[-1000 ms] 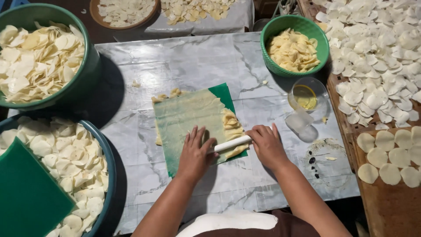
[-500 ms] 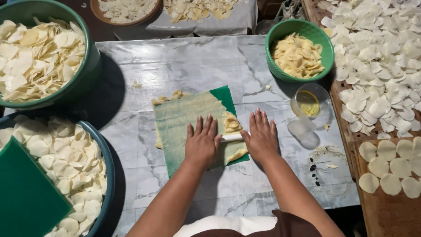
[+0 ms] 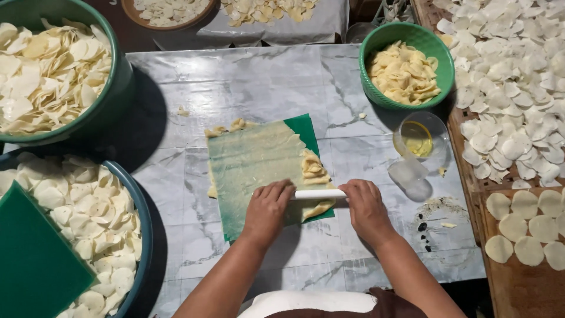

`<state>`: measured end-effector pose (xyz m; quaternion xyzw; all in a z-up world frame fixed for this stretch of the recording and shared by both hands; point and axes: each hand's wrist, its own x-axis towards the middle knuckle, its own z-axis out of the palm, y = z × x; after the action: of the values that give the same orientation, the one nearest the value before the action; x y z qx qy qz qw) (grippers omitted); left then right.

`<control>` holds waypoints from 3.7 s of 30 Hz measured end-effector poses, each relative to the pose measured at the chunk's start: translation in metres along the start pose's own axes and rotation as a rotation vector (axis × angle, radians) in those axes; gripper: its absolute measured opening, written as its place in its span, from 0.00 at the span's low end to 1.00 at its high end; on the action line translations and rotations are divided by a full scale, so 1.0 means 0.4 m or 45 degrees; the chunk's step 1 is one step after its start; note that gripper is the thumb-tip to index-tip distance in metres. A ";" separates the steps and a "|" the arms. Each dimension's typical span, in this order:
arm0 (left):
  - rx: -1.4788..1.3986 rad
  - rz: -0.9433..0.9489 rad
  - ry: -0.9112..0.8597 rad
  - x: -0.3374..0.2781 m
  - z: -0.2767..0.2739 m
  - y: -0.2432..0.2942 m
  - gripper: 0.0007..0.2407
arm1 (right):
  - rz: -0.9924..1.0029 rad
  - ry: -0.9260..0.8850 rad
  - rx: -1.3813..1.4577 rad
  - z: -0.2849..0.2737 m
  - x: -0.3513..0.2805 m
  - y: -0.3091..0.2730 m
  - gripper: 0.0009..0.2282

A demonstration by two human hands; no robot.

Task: Rolling and flattening dough on a workbench using a rolling pin to achieve a thin consistency.

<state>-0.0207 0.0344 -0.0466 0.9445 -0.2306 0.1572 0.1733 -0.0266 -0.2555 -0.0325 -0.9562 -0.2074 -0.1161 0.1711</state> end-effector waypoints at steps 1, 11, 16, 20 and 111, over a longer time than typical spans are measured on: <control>0.000 -0.002 -0.003 -0.014 -0.021 0.016 0.12 | 0.000 -0.002 0.002 -0.020 -0.011 -0.012 0.14; -0.151 -0.309 -0.137 -0.028 -0.037 0.061 0.21 | -0.017 -0.009 -0.077 -0.012 -0.015 -0.073 0.22; 0.046 -0.438 -0.209 -0.042 -0.033 0.100 0.25 | 0.120 0.018 -0.250 -0.017 -0.034 -0.134 0.30; 0.141 -0.354 -0.232 -0.053 -0.012 0.088 0.25 | 0.191 -0.128 -0.269 0.022 -0.073 -0.118 0.34; 0.089 -0.616 -0.260 0.252 0.034 -0.103 0.27 | -0.140 0.177 -0.313 0.095 0.305 0.094 0.14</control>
<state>0.0874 0.0249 -0.0311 0.9885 -0.0089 0.0229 0.1491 0.1038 -0.2300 -0.0419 -0.9467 -0.2315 -0.2156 0.0602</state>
